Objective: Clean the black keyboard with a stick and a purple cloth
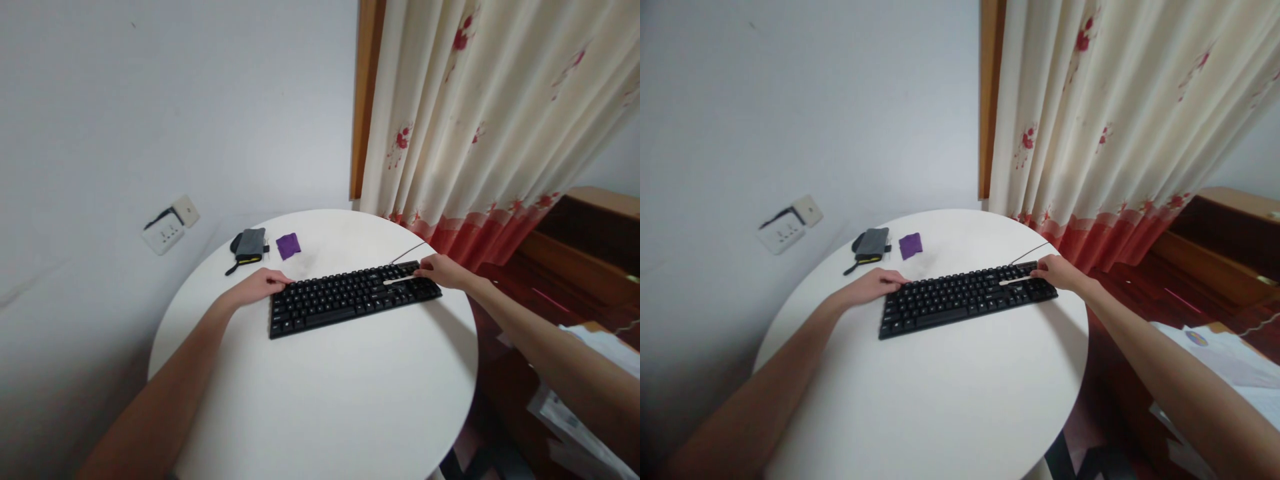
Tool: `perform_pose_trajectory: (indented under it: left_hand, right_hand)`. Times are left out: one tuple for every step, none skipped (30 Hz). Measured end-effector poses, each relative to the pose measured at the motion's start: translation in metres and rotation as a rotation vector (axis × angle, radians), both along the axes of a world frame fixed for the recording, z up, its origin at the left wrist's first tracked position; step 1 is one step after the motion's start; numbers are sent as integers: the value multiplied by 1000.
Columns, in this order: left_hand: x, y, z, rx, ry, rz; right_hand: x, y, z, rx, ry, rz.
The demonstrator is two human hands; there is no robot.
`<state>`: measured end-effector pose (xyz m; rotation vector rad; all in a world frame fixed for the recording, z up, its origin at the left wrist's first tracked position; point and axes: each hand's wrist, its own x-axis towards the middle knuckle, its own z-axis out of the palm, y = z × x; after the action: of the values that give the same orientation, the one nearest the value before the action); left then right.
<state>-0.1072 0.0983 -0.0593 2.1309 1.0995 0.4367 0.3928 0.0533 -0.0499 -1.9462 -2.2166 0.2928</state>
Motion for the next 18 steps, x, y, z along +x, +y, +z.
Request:
perform_pose_trajectory:
  left_hand:
    - [0,0,0,3,1,-3]
    - [0,0,0,9,3,-6]
    - [0,0,-1,16,5,-8]
    - [-1,0,-1,23,6,-11]
    - [-1,0,-1,28,5,-13]
    - [-2,0,-2,31,3,-16]
    - [-2,0,-2,33,1,-19]
    - [-3,0,-3,35,0,-23]
    - [-3,1,-3,36,-2,-26]
    - [-4,1,-4,38,-3,-30]
    - [-4,1,-4,40,-4,-33]
    - [-4,1,-4,40,-5,-36]
    - [-4,1,-4,37,-7,-37]
    - [-4,1,-4,34,-8,-36]
    - [-4,1,-4,30,-8,-32]
    - [-3,1,-4,28,-6,-27]
    - [-3,0,-3,28,0,-23]
    - [-2,-1,-3,30,6,-21]
  right_hand:
    - [0,-1,-1,5,1,9]
    - [-1,-1,-1,12,0,18]
    - [-3,-2,-1,19,-2,27]
    - [-6,-3,-1,28,-4,34]
    - [-10,-4,0,39,-10,38]
    - [-15,-5,1,51,-19,39]
    - [-22,-7,3,62,-33,36]
    - [-29,-8,5,71,-52,33]
    - [-37,-10,7,77,-73,27]
    - [-46,-12,9,79,-93,21]
    - [-56,-14,11,81,-109,16]
    - [-66,-16,13,83,-120,16]
    - [-76,-17,15,84,-127,21]
    - [-86,-19,17,83,-131,30]
    - [-96,-20,18,80,-134,42]
    - [-106,-21,19,78,-138,57]
    - [-117,-22,19,76,-140,72]
    - [-127,-22,20,73,-142,85]
